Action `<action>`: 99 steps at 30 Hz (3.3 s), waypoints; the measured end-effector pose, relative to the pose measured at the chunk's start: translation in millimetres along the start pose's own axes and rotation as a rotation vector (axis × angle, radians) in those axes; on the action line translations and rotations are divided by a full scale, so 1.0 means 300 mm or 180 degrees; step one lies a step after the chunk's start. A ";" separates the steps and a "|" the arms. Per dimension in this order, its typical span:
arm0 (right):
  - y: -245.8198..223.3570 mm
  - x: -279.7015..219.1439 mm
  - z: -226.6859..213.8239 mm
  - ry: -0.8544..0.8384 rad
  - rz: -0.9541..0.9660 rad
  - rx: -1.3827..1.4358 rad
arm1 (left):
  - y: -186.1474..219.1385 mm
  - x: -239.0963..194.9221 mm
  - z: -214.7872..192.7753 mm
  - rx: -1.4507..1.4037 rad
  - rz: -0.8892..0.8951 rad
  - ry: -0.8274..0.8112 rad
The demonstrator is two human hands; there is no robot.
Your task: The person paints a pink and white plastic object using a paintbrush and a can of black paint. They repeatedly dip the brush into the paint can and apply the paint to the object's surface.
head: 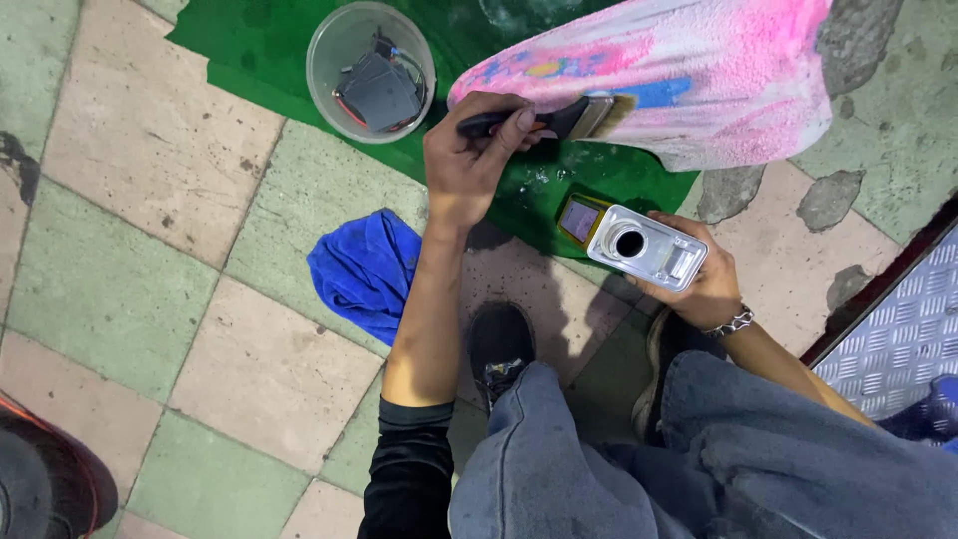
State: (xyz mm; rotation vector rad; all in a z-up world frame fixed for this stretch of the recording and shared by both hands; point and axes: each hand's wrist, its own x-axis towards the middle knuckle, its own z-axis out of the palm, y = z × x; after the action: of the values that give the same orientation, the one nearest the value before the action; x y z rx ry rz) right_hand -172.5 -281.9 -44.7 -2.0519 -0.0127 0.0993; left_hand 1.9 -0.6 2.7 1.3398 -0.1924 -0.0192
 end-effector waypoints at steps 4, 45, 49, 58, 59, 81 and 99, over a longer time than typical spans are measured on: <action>0.000 -0.008 -0.004 -0.0014 0.0043 -0.0150 | -0.015 0.012 0.012 -0.0330 0.0092 -0.0086; 0.028 0.028 0.037 0.0453 -0.0583 0.0210 | -0.134 -0.117 -0.164 -0.0101 -0.0120 0.1936; 0.032 0.018 0.036 0.0444 -0.0666 0.0338 | -0.118 -0.149 -0.217 0.0308 0.0020 0.2187; 0.033 0.012 0.029 0.0326 -0.0603 0.0154 | -0.152 -0.166 -0.204 0.0618 0.0086 0.2084; 0.035 0.013 0.029 0.0320 -0.0484 0.0050 | -0.150 -0.161 -0.198 0.0701 0.0139 0.2070; 0.028 0.013 0.027 0.0399 -0.0612 0.0168 | -0.132 -0.057 -0.167 0.2480 0.1166 0.0671; 0.009 0.014 0.018 0.0361 -0.0263 0.0189 | -0.020 -0.009 0.054 0.2829 0.1808 0.0033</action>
State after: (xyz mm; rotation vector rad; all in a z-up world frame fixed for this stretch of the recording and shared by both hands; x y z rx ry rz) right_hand -168.7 -278.1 -49.9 -1.9920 -0.0239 -0.0673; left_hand -2.7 -17.2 0.0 2.1172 -0.6154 0.6146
